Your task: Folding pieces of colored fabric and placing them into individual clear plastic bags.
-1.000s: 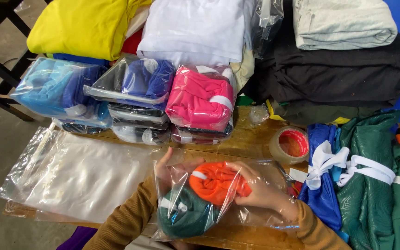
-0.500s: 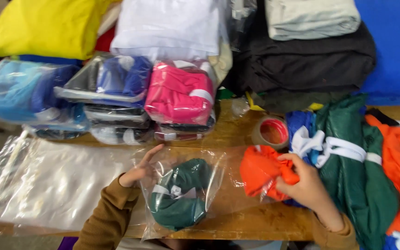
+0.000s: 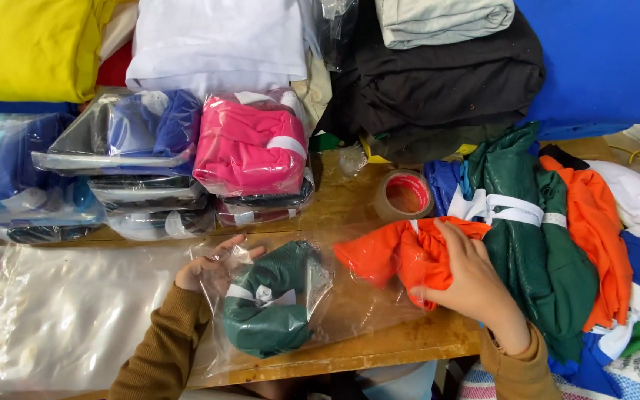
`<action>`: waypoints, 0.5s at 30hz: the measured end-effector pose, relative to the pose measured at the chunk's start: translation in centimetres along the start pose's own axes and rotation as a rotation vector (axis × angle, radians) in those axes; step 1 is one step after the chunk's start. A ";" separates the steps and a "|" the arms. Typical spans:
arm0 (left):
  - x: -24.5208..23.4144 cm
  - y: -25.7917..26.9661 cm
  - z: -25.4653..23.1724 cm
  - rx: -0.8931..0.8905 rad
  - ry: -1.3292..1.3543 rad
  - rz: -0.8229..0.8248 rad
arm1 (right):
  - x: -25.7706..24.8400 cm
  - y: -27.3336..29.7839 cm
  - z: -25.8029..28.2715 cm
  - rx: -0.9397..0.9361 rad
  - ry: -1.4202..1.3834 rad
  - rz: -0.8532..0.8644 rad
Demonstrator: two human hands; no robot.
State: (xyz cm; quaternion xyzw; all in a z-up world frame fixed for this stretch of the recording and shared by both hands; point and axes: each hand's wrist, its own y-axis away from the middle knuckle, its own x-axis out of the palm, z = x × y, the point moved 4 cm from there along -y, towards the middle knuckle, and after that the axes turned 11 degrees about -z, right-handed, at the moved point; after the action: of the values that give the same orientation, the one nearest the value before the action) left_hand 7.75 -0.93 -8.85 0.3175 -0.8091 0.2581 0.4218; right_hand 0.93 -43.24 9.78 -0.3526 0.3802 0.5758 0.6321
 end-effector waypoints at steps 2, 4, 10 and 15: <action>-0.6 -0.3 -0.2 -0.002 0.006 -0.073 | 1.2 0.4 -0.4 0.032 0.247 0.095; 1.0 -0.5 -1.1 -0.100 0.037 -0.031 | 3.0 0.0 -1.3 0.021 0.337 0.016; -2.4 0.6 0.4 -0.067 0.068 -0.097 | 3.2 0.3 -4.5 0.097 0.350 -0.123; -4.3 0.7 0.3 -0.064 0.045 -0.231 | -5.0 5.1 -5.1 0.078 0.529 -0.569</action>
State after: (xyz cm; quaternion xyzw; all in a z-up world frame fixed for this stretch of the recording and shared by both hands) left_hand 9.00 0.63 -12.71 0.3893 -0.7653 0.1886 0.4767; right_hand -4.72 -49.60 11.84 -0.5558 0.4389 0.2519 0.6595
